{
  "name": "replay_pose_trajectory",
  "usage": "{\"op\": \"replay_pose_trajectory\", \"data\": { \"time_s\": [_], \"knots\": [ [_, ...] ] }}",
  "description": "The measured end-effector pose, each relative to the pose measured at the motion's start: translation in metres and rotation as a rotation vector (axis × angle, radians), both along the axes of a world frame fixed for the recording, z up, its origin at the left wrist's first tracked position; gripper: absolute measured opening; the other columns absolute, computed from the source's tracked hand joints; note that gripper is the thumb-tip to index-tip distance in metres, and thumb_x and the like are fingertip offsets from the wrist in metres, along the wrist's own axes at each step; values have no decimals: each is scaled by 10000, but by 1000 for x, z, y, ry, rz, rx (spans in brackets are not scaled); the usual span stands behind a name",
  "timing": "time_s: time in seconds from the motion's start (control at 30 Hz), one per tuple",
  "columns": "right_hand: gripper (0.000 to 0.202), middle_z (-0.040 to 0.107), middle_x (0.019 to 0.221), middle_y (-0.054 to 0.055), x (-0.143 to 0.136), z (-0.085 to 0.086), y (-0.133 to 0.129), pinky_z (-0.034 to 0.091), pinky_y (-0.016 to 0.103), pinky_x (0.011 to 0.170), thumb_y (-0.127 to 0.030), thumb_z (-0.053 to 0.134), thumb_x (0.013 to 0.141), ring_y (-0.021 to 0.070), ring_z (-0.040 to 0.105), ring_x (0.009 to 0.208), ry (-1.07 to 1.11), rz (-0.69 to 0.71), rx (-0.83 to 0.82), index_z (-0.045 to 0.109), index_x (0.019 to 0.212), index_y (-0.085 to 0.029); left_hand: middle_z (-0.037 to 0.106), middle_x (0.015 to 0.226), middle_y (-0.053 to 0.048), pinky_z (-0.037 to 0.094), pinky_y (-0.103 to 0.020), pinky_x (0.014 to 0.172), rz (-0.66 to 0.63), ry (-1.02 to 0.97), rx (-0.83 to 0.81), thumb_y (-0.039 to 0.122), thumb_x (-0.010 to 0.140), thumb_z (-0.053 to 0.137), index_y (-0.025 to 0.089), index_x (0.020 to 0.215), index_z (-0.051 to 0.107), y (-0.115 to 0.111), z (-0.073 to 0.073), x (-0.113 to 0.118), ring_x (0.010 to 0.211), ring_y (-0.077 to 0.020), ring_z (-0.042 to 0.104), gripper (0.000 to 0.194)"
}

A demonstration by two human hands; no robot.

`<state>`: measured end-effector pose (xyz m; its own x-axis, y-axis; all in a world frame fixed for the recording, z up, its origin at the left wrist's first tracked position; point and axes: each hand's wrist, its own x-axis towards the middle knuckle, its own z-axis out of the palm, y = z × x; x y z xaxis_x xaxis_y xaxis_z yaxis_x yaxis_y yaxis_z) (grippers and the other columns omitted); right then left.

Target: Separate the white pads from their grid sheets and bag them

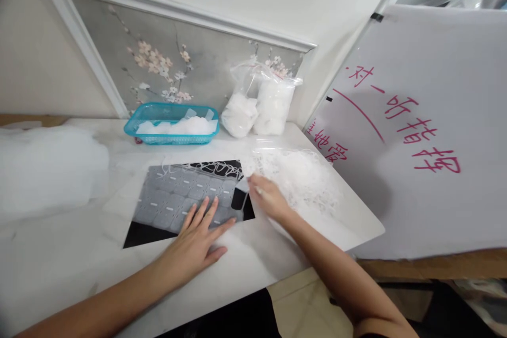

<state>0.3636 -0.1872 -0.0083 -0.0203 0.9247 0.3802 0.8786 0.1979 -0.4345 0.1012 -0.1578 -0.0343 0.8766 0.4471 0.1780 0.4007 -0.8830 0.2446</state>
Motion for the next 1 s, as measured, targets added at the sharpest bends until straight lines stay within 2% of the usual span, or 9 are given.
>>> {"op": "replay_pose_trajectory", "data": {
  "time_s": [0.13,0.23,0.3,0.37,0.43,0.5,0.63,0.73,1.0],
  "knots": [
    [216,641,760,36,45,23,31,407,249,596,-302,507,863,159,572,681,323,-367,69,426,699,-186,-51,1590,-122,177,-638,1087,0,24,-27,469,890,577,414,1447,370,-1,2,0,1422,-450,72,597],
    [203,658,832,46,40,32,36,391,255,591,-302,503,860,150,548,664,324,-432,142,434,706,-187,-62,1589,-113,176,-633,1092,-4,21,-20,460,887,586,417,1456,350,-2,2,-1,1423,-445,65,618],
    [150,670,934,66,19,30,30,437,277,664,-281,479,888,163,581,741,278,-348,164,496,774,-186,-40,1587,-127,184,-614,1103,-2,10,1,475,894,572,376,1493,288,-2,1,-2,1432,-420,57,671],
    [127,659,1035,82,-9,23,20,469,312,791,-242,444,923,183,600,883,182,-130,161,559,916,-190,37,1580,-167,215,-569,1118,18,3,25,521,910,526,274,1522,252,1,0,-5,1441,-384,84,714],
    [182,646,1088,88,-34,13,8,471,336,871,-199,420,937,197,579,993,77,131,123,567,1043,-199,145,1560,-198,258,-511,1125,34,7,52,563,924,474,172,1499,313,6,0,-9,1440,-349,150,715],
    [201,648,1096,86,-50,4,-1,481,341,874,-175,421,935,202,570,1017,51,280,62,565,1072,-205,238,1537,-190,271,-475,1134,19,15,88,568,927,464,140,1445,406,11,0,-13,1430,-321,216,675],
    [95,661,1090,57,-58,-3,-12,486,340,859,-207,486,923,185,596,999,263,203,-108,556,859,-204,331,1506,-167,195,-507,1159,-19,6,127,543,917,505,155,1383,486,15,2,-16,1418,-310,262,606],
    [135,644,1135,59,-56,-2,-12,466,356,895,-236,535,902,185,599,1037,394,165,-199,509,780,-187,317,1521,-137,138,-602,1131,12,25,104,564,891,536,211,1392,490,13,2,-16,1419,-372,221,615],
    [163,648,1095,49,-54,2,-5,453,349,893,-198,554,878,179,595,1018,375,175,-216,468,740,-186,242,1560,-86,94,-686,1080,51,66,41,575,875,553,295,1438,435,10,-1,-18,1423,-430,130,640]
  ]
}}
